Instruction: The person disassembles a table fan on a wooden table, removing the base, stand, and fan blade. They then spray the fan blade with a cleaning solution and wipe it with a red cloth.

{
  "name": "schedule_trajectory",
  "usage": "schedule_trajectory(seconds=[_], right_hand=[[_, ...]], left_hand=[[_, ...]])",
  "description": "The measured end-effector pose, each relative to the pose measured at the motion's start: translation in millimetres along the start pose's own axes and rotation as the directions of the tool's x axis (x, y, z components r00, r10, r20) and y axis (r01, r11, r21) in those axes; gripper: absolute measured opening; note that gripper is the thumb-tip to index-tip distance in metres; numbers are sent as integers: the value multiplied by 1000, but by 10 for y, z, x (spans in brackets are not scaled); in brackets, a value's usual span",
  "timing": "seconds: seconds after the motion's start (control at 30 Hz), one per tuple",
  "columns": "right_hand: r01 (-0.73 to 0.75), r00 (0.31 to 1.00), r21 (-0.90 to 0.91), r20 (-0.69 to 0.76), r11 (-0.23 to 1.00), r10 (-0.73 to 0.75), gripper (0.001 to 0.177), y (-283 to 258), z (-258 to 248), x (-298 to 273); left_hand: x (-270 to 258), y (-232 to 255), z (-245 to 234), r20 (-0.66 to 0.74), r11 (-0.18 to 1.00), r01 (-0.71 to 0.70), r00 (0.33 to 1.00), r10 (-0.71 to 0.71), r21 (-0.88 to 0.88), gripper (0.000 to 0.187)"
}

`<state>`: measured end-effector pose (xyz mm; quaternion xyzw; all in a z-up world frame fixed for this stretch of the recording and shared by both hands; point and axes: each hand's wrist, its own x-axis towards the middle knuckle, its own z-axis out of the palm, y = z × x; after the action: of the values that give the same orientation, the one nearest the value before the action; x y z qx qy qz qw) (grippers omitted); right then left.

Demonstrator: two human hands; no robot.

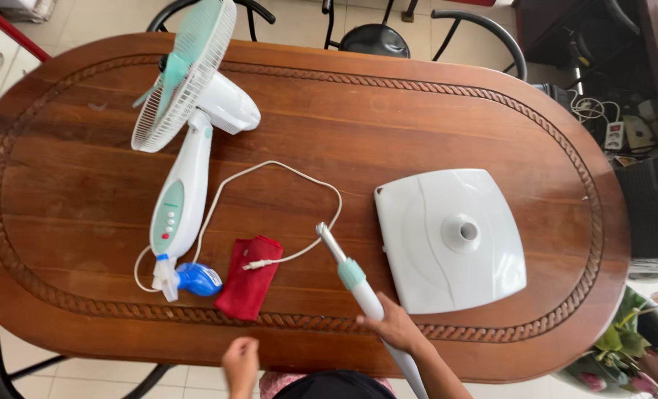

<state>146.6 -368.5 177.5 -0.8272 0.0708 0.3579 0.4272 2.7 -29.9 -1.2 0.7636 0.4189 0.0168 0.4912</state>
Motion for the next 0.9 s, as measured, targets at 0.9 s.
schedule_trajectory(seconds=[0.9], right_hand=[[335,755,-439,-405,834,-516,50,765,-1359,755]], left_hand=[[-1274,1671,1539,574,937,118,813,100,-330,42]])
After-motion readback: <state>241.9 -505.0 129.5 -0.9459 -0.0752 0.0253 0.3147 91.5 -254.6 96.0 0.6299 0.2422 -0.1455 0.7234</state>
